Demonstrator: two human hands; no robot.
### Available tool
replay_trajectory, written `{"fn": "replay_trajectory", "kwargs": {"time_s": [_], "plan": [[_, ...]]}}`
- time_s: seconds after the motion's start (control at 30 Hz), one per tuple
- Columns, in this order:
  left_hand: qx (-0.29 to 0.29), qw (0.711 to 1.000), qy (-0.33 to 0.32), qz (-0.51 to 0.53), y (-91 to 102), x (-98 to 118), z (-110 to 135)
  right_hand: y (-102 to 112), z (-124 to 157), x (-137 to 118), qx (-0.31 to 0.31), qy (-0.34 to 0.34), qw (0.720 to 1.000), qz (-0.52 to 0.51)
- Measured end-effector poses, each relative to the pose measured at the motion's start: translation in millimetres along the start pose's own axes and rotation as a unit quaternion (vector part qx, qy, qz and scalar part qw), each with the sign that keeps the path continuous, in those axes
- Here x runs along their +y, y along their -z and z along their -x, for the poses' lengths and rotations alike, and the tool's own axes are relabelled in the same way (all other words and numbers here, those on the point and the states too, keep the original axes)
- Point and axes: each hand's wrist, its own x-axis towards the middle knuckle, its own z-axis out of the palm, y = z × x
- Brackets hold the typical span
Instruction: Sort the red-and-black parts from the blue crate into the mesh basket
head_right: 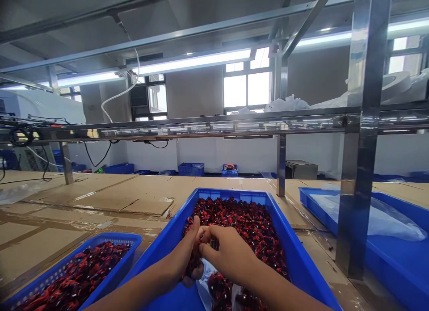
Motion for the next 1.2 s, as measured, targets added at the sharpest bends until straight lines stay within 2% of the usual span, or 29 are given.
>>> {"fn": "replay_trajectory", "kwargs": {"time_s": [0.07, 0.13, 0.23, 0.3, 0.47, 0.6, 0.87, 1.07, 1.13, 1.2], "plan": [[0.020, 0.999, -0.035, 0.009, 1.6, 0.9, -3.1, 4.7, -4.3, 0.8, 0.008, -0.113, 0.982, -0.154], [0.052, 0.994, -0.091, -0.010, 2.7, 3.6, -5.1, 11.2, -8.2, 1.6, 0.003, -0.187, 0.950, -0.252], [0.107, 0.966, -0.213, -0.098, 2.0, 8.5, -3.0, 19.2, -10.4, 1.3, -0.004, -0.208, 0.929, -0.308], [0.130, 0.942, -0.270, -0.153, -0.3, 10.3, 1.3, 20.6, -9.6, 0.0, -0.014, -0.222, 0.913, -0.343], [0.169, 0.910, -0.310, -0.217, -6.2, 10.4, 10.2, 15.4, -4.5, -4.3, -0.047, -0.240, 0.878, -0.412], [0.180, 0.901, -0.315, -0.238, -4.5, 11.5, 9.7, 14.6, -1.9, -6.6, -0.062, -0.239, 0.865, -0.436], [0.187, 0.873, -0.366, -0.264, -0.7, 15.3, 11.9, 15.8, -2.1, -9.6, -0.062, -0.232, 0.884, -0.402], [0.186, 0.866, -0.371, -0.279, 0.2, 17.7, 14.3, 16.4, -7.9, -1.5, 0.008, -0.127, 0.943, -0.306], [0.178, 0.865, -0.376, -0.280, 0.6, 18.2, 14.4, 17.3, -8.8, -0.8, 0.021, -0.102, 0.962, -0.254], [0.169, 0.866, -0.381, -0.275, 0.8, 18.6, 14.8, 18.0, -7.4, -3.5, 0.028, -0.048, 0.984, -0.170]]}}
